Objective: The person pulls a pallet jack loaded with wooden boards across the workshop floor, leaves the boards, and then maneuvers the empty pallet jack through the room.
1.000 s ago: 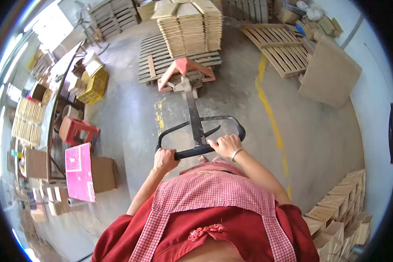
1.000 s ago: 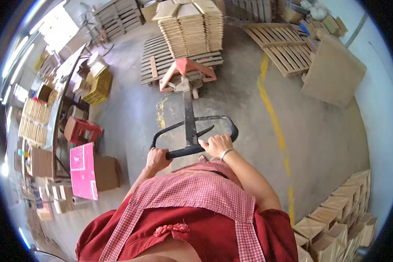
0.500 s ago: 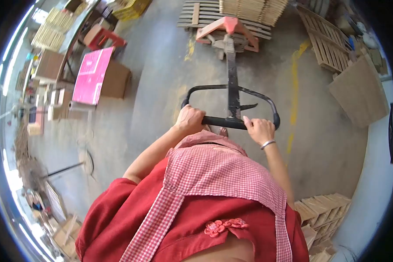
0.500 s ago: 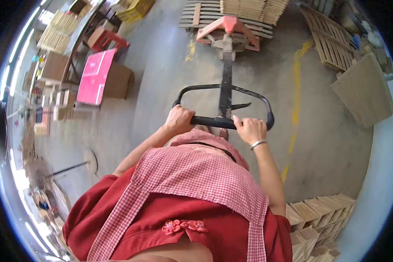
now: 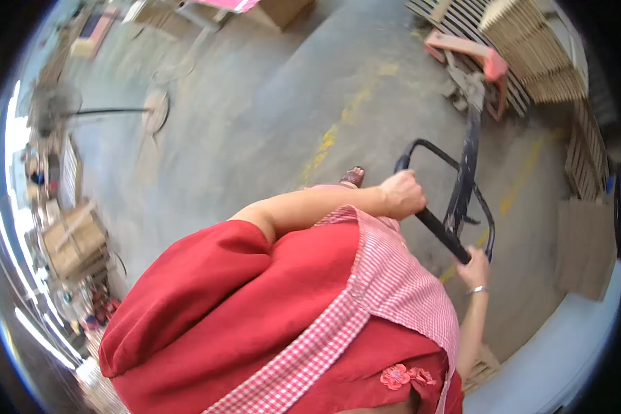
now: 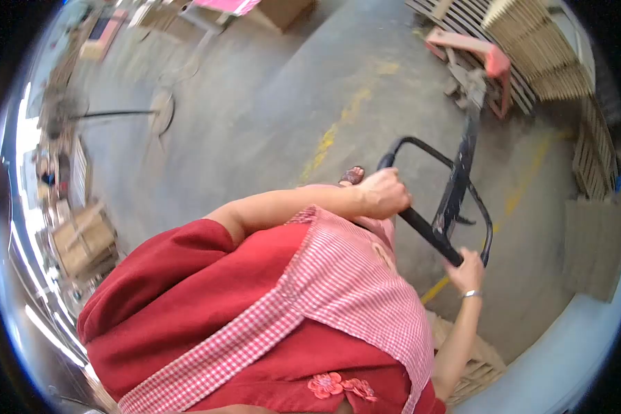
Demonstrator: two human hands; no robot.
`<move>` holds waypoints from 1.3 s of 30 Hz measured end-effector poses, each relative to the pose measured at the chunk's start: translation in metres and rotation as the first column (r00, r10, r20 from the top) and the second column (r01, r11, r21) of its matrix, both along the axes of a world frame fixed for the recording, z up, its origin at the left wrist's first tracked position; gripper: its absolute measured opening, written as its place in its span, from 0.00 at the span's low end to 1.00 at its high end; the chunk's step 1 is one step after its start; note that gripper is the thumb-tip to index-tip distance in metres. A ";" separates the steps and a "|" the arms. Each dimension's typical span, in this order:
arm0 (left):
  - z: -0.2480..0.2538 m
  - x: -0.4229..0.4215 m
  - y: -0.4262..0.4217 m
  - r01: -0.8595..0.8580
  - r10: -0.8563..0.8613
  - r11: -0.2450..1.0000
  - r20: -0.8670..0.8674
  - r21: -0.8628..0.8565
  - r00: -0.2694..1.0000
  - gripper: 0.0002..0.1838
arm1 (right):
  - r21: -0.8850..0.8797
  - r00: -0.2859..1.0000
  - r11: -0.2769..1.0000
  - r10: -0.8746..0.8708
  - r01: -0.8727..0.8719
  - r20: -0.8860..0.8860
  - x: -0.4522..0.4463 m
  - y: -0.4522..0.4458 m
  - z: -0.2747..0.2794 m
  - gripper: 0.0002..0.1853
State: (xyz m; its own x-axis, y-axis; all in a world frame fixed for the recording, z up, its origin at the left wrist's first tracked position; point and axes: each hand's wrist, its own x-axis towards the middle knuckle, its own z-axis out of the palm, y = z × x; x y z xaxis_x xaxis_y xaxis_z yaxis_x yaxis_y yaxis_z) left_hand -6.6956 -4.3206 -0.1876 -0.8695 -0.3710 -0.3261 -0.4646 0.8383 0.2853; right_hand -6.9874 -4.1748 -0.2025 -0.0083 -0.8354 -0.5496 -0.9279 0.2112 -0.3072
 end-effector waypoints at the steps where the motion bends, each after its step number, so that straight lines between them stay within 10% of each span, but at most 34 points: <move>1: 0.003 0.003 0.002 -0.011 0.011 1.000 -0.003 -0.016 1.000 0.03 | -0.042 0.999 0.999 0.025 -0.026 -0.035 0.001 0.006 -0.003 0.19; 9: 0.007 -0.002 0.044 -0.115 0.105 0.989 -0.110 -0.090 0.988 0.05 | 0.083 0.988 0.986 -0.137 0.142 -0.068 0.013 0.025 0.010 0.17; 23: -0.019 0.008 0.111 -0.123 0.091 0.989 -0.303 -0.087 0.949 0.06 | 0.082 0.989 0.987 0.141 -0.138 -0.036 -0.021 0.034 -0.007 0.18; 28: -0.045 -0.235 0.120 -0.159 0.162 0.986 0.090 -0.043 0.983 0.05 | 0.023 0.994 0.994 0.101 -0.103 0.049 -0.248 0.059 -0.055 0.18; 33: -0.097 -0.557 0.066 -0.170 0.186 0.975 0.105 -0.143 0.977 0.05 | -0.043 0.998 0.999 -0.024 0.026 0.056 -0.551 0.036 -0.125 0.16; 39: -0.110 -0.535 0.048 -0.161 0.172 0.983 0.143 -0.084 0.975 0.05 | 0.013 0.991 0.995 -0.095 0.094 0.092 -0.526 0.035 -0.153 0.11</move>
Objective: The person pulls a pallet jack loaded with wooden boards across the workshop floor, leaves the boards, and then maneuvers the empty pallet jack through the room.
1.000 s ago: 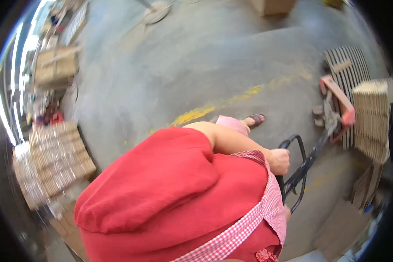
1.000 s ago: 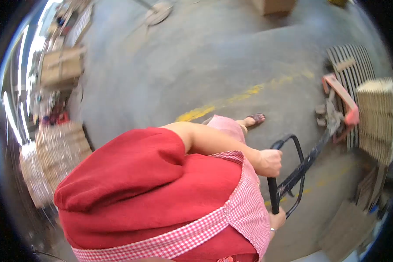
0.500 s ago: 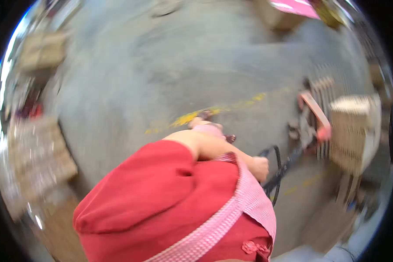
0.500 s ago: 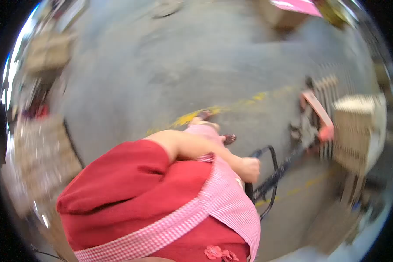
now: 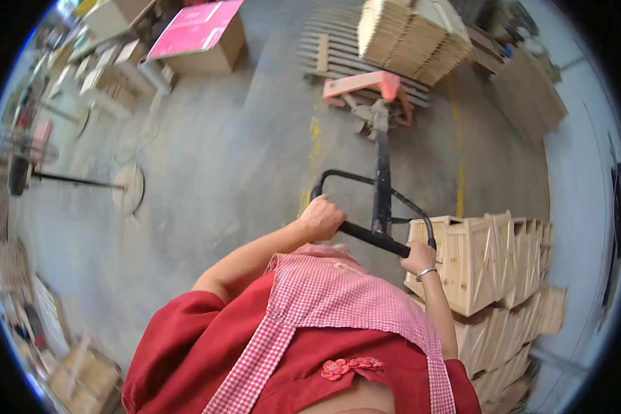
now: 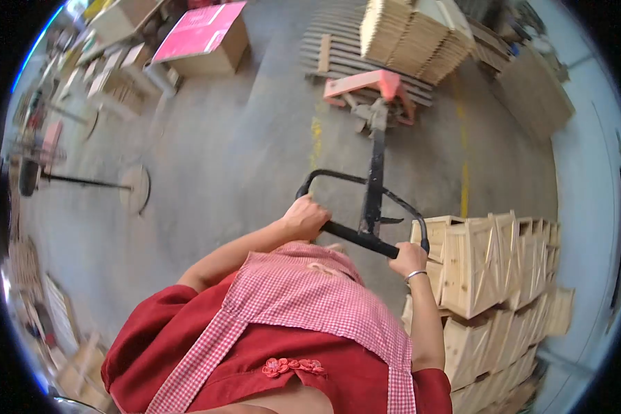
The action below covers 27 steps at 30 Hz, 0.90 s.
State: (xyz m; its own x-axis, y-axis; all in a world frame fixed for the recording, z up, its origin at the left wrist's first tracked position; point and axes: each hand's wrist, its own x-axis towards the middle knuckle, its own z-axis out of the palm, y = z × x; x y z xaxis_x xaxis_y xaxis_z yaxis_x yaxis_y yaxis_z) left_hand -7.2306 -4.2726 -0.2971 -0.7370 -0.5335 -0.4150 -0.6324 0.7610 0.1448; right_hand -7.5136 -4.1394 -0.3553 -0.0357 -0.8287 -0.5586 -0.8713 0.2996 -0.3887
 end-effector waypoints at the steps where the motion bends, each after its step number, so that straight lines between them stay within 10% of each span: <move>1: 0.003 0.009 -0.003 -0.007 0.008 1.000 -0.019 0.009 1.000 0.05 | 0.003 1.000 1.000 0.011 -0.011 -0.011 0.006 -0.001 0.005 0.11; 27: 0.076 0.207 0.100 0.114 -0.117 0.984 0.019 0.141 0.993 0.05 | -0.052 0.989 0.988 -0.139 0.142 0.059 0.237 0.160 0.056 0.10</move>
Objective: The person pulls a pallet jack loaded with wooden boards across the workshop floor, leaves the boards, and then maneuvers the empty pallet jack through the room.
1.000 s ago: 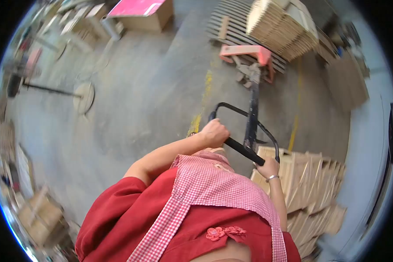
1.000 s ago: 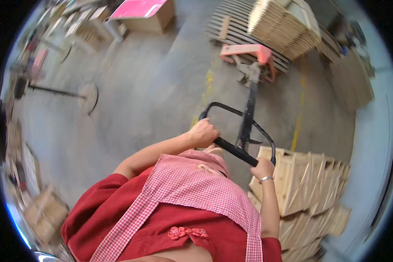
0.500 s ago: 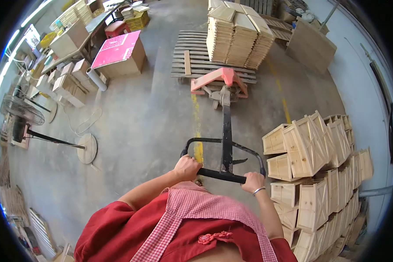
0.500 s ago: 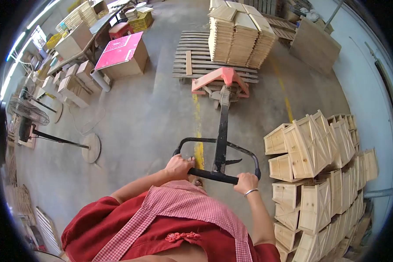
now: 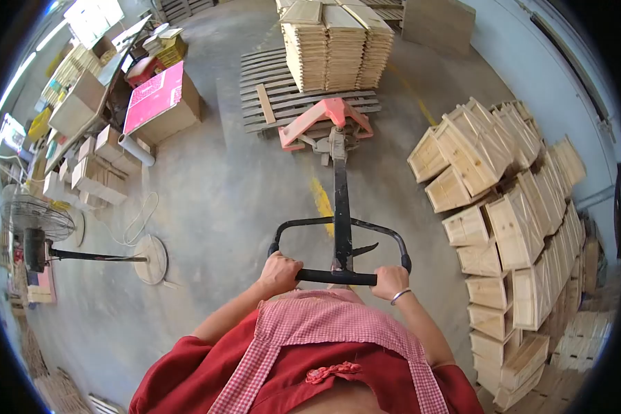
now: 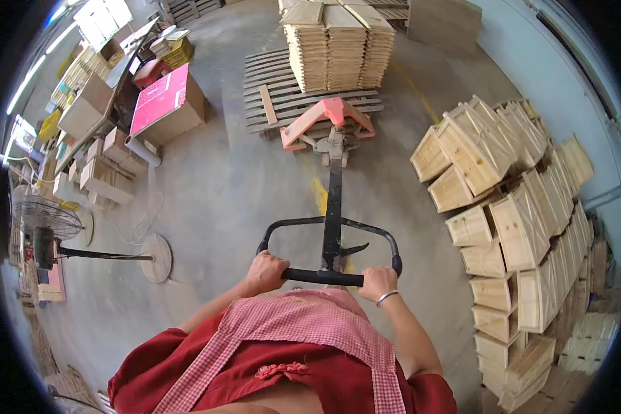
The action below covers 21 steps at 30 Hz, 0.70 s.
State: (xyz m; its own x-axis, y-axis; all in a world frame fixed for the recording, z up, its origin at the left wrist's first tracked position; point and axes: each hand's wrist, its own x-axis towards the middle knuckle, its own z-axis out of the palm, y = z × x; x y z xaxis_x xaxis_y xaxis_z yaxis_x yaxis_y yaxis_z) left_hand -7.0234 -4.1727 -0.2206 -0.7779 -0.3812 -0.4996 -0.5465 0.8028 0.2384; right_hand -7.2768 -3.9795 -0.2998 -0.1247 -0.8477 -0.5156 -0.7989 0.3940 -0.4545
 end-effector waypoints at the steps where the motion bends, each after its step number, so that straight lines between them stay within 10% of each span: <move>1: 0.003 0.006 0.001 0.006 -0.006 1.000 0.001 0.001 1.000 0.05 | 0.024 1.000 1.000 -0.003 0.002 0.020 0.007 0.000 0.008 0.10; 21: 0.139 0.073 0.003 0.042 -0.041 0.999 -0.034 0.025 0.999 0.08 | -0.109 0.971 0.994 0.033 -0.007 0.238 0.076 0.037 0.145 0.21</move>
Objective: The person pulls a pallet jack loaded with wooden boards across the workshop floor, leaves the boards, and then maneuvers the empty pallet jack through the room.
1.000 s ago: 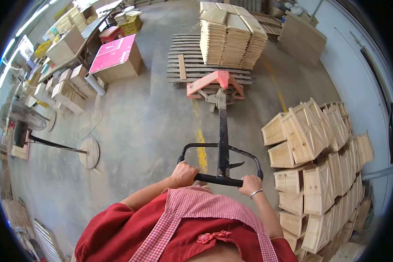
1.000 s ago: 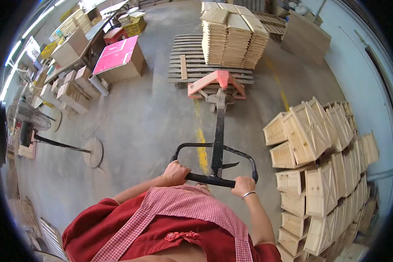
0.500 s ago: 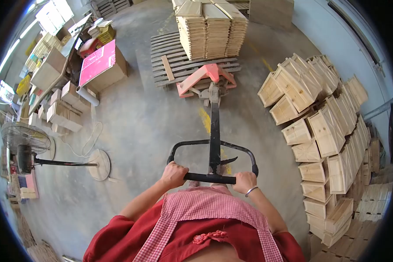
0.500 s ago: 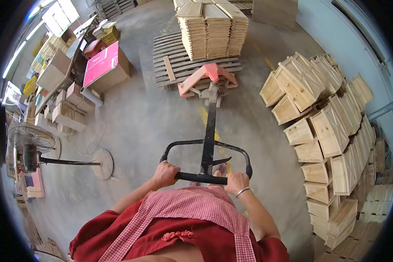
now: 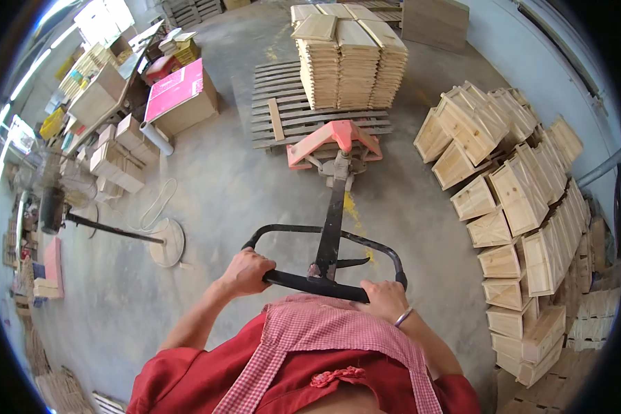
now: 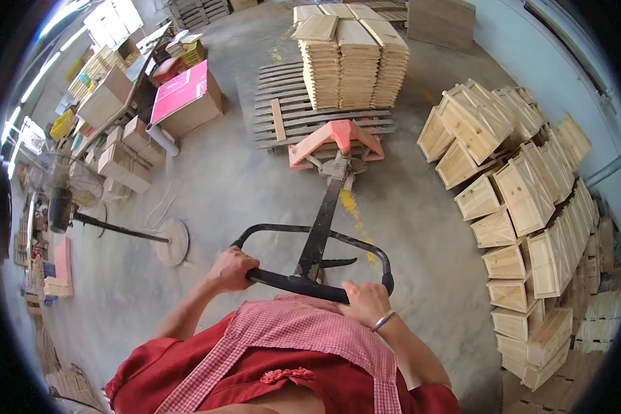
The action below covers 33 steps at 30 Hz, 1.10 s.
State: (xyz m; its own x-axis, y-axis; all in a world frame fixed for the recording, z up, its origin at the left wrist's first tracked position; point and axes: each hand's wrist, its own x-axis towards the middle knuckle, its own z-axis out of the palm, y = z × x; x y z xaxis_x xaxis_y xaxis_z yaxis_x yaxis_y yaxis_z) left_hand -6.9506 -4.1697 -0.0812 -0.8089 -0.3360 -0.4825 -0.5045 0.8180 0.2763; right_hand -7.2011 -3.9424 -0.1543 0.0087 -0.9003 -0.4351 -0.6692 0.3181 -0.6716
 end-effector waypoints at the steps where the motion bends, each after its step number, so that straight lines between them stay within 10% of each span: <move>1: 0.007 -0.004 -0.004 0.023 -0.023 1.000 -0.014 0.002 1.000 0.08 | 0.003 1.000 1.000 -0.002 0.002 -0.001 -0.005 0.001 0.011 0.21; 10: 0.054 -0.049 -0.111 -0.220 0.243 0.969 -0.617 0.115 0.749 0.11 | -0.650 0.892 0.655 -0.444 0.386 0.083 -0.101 -0.032 0.053 0.15; 16: 0.048 -0.150 -0.192 -0.467 0.265 0.884 -0.807 -0.015 0.528 0.10 | -0.808 0.515 -0.026 -0.758 0.589 0.400 -0.165 -0.132 0.013 0.11; 20: 0.048 -0.202 -0.213 -0.522 0.376 0.850 -0.773 0.069 0.511 0.12 | -0.755 0.465 -0.024 -0.775 0.656 0.429 -0.200 -0.164 0.019 0.12; 22: 0.051 -0.210 -0.211 -0.550 0.166 0.815 -0.837 -0.181 0.522 0.12 | -0.812 0.377 -0.004 -0.884 0.584 0.275 -0.205 -0.169 0.024 0.13; 33: 0.101 -0.117 -0.024 -0.769 0.215 0.579 -0.859 -0.271 0.464 0.21 | -0.780 0.540 -0.017 -0.712 0.626 0.448 -0.170 -0.086 0.031 0.16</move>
State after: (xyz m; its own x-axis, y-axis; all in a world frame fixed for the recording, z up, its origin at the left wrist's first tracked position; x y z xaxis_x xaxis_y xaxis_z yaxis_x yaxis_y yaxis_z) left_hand -7.0678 -4.1937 0.0203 -0.3290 -0.7482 0.5762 -0.7422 0.5821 0.3320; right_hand -7.3715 -4.0281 -0.1236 -0.8035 -0.2965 0.5162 -0.5406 0.0003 -0.8413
